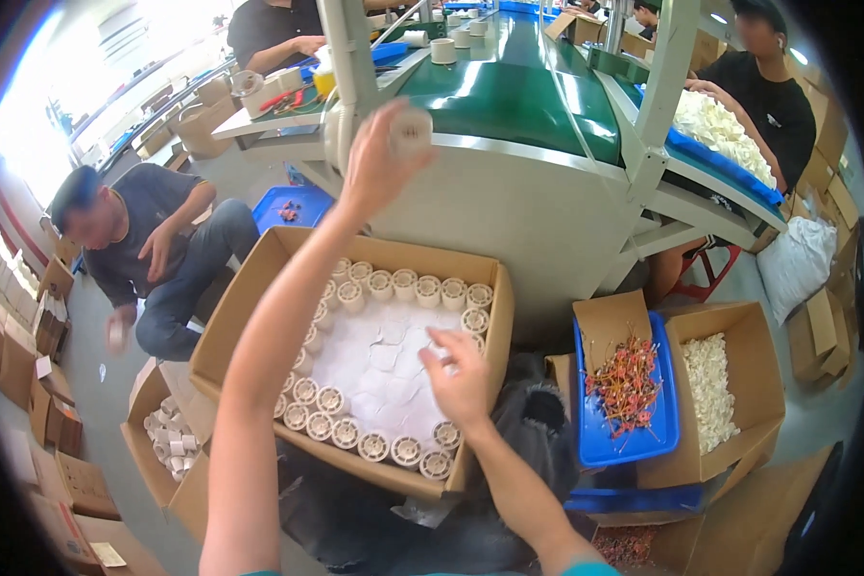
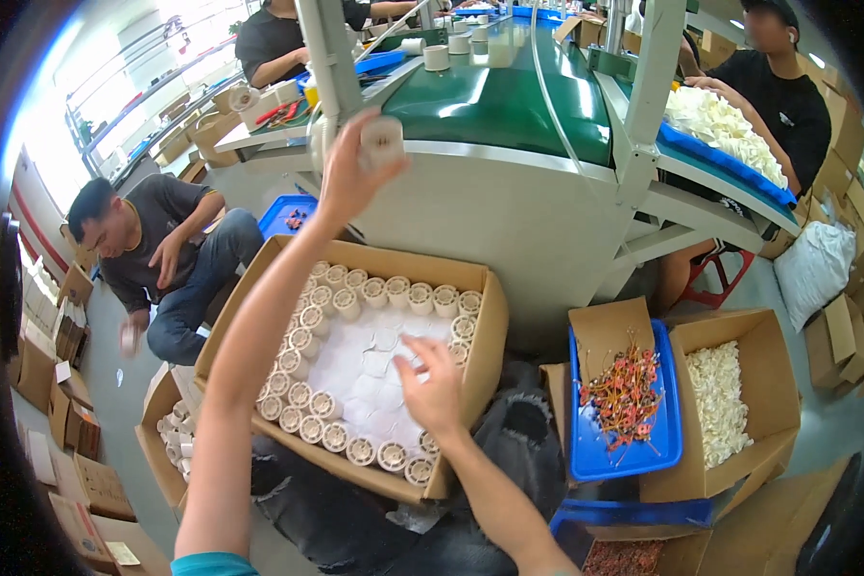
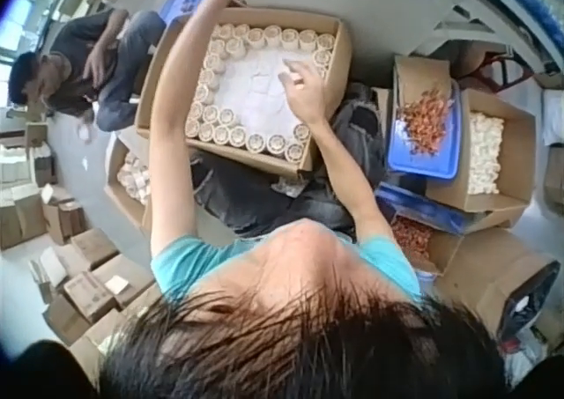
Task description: The person assembles small components by hand, inserting metal components into white plastic housings.
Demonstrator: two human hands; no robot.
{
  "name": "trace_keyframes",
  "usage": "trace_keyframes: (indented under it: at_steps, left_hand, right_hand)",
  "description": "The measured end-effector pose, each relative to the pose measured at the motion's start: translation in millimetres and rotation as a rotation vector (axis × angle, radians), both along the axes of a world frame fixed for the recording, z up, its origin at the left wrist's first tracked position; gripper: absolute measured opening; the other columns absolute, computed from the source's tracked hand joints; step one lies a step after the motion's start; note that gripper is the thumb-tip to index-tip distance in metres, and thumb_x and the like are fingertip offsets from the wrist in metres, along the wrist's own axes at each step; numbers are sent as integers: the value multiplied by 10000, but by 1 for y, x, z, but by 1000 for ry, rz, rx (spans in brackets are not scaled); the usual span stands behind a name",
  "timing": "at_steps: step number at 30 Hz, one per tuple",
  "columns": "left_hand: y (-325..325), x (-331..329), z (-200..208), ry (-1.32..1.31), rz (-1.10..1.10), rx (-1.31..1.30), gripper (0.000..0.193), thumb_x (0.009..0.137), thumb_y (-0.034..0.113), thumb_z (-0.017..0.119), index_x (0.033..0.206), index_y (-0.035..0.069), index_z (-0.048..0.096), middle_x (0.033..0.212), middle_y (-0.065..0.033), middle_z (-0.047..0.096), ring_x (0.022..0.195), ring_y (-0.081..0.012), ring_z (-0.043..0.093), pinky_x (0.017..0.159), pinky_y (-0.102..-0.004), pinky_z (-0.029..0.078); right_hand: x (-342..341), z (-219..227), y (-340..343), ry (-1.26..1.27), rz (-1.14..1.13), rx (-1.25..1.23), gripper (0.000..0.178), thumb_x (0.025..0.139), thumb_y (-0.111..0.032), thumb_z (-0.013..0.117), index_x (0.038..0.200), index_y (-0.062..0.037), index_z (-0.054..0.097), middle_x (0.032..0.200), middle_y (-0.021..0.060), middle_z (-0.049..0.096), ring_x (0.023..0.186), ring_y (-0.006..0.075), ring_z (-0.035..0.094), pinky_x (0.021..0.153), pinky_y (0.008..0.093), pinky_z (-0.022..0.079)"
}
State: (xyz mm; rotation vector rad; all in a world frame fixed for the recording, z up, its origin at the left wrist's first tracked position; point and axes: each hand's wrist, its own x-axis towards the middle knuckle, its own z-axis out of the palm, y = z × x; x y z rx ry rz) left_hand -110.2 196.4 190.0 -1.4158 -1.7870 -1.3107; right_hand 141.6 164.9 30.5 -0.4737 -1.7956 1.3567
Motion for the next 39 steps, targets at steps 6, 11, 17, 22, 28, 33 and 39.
trace_keyframes:
  at_steps: [6,11,17,22,28,33,39]
  left_hand:
    - [102,-113,31,316,340,57,649,796,315,783,1312,7,540,1206,-225,614,1088,-403,595,943,-436,477]
    - [136,-146,9,615,601,-58,569,889,336,680,1339,34,505,1321,-313,486,1235,-417,472,1053,-490,377]
    - [70,-25,-6,527,234,229,466,886,142,677,1305,32,505,1316,-218,513,1223,-386,479,1052,-472,365]
    - [-72,92,-168,-213,-170,-583,582,840,208,747,1309,-2,474,1173,-166,535,1013,-304,549,879,-402,458]
    - [-161,173,-232,-349,-549,-1427,1030,768,579,739,1476,22,238,1266,-329,395,1142,-495,518,989,-474,443]
    - [-126,173,-225,-272,-641,-1401,872,743,435,789,1407,52,373,1174,-252,497,1086,-420,555,920,-452,471]
    - [-131,169,-225,-286,-656,-1263,734,699,530,797,1230,62,603,1093,-236,602,1049,-390,595,910,-434,478]
  right_hand:
    - [1,-4,-3,-76,80,-90,316,811,-31,720,1126,-34,700,1070,118,643,876,195,641,694,266,534]
    - [0,-4,5,-94,24,-143,313,821,-32,710,1133,-40,695,1071,106,640,881,194,635,690,272,531]
    - [-1,-13,20,-58,-4,-17,295,842,-97,695,1131,-44,685,1044,121,621,904,278,626,716,332,535]
    - [21,11,47,89,-100,-132,254,845,-33,682,1097,-2,695,1050,109,685,919,177,661,775,290,531]
    - [76,-13,187,-336,-404,182,231,799,-100,687,1009,-24,746,940,176,734,842,231,722,777,321,554]
    - [129,-65,283,-1222,-479,460,232,773,-79,653,974,28,692,1040,295,663,1012,434,647,880,468,540]
    - [128,-63,280,-1319,-518,417,282,837,-87,655,1107,-5,642,1158,268,640,1084,384,639,913,472,533]
